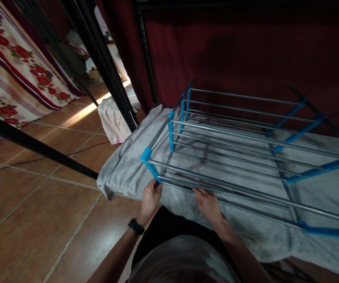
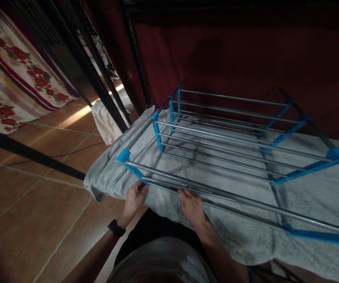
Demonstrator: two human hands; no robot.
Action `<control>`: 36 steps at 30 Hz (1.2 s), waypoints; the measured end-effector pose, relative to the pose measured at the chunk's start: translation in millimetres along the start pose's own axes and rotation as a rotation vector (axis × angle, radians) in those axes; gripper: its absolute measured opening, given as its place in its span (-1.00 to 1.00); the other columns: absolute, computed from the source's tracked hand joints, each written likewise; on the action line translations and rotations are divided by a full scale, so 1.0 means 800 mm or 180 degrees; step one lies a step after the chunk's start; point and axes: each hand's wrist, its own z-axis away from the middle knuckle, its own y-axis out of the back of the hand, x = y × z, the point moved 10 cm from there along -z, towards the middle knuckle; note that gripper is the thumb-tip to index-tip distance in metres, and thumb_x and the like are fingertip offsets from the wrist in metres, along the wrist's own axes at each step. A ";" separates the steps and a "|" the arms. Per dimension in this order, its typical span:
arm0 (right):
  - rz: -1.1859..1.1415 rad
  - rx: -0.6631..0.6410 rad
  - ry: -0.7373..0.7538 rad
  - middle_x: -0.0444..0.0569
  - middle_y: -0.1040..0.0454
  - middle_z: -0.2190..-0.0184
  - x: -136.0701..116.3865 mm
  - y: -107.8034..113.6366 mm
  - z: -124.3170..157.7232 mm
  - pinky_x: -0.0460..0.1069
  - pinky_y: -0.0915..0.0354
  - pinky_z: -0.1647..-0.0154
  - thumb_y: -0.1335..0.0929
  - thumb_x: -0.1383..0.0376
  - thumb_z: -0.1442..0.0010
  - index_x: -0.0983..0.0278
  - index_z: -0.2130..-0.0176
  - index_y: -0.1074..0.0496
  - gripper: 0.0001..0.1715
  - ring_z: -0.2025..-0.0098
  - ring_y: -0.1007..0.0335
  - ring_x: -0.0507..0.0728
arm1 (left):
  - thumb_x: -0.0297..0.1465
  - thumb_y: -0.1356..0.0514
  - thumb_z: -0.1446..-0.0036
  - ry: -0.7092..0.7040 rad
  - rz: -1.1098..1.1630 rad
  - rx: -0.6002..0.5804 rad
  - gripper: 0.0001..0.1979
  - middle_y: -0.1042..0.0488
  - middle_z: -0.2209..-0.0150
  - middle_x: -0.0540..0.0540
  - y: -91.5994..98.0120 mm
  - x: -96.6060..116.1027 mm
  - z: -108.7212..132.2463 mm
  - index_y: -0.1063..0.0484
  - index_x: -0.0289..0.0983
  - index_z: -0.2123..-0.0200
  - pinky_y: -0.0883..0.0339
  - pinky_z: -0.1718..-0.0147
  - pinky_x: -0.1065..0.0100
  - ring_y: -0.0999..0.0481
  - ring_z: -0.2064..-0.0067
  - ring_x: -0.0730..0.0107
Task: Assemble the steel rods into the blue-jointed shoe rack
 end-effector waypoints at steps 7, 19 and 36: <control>0.0271 0.0652 0.0533 0.03 -0.46 -0.13 -0.035 0.027 0.031 0.10 -0.23 -0.21 -0.22 0.51 -0.29 0.21 -0.21 -0.36 -0.45 -0.10 -0.37 0.14 | -0.25 -0.23 -0.13 0.0041 0.0782 0.0099 -0.60 -0.56 0.02 -0.20 0.001 0.006 0.004 -0.43 -0.28 -0.01 -0.38 -0.05 0.17 -0.55 0.01 0.18; 0.0497 0.0243 0.0075 -0.01 -0.56 0.00 0.029 0.045 0.000 0.08 -0.33 -0.04 -0.21 0.44 -0.34 0.14 -0.16 -0.42 -0.52 0.03 -0.50 0.16 | -0.17 -0.27 -0.13 -0.0100 0.0995 0.0469 -0.59 -0.54 -0.04 -0.21 0.039 0.057 -0.006 -0.47 -0.26 0.01 -0.29 -0.16 0.13 -0.49 -0.09 0.13; 0.0876 0.0463 0.0102 -0.06 -0.61 0.09 0.021 0.104 0.004 0.03 -0.35 0.04 -0.25 0.45 -0.31 0.05 -0.11 -0.48 -0.51 0.06 -0.52 0.17 | -0.19 -0.27 -0.14 -0.0240 0.1093 0.0456 -0.65 -0.58 0.03 -0.17 0.048 0.054 -0.018 -0.51 -0.24 0.05 -0.35 -0.11 0.17 -0.53 -0.03 0.15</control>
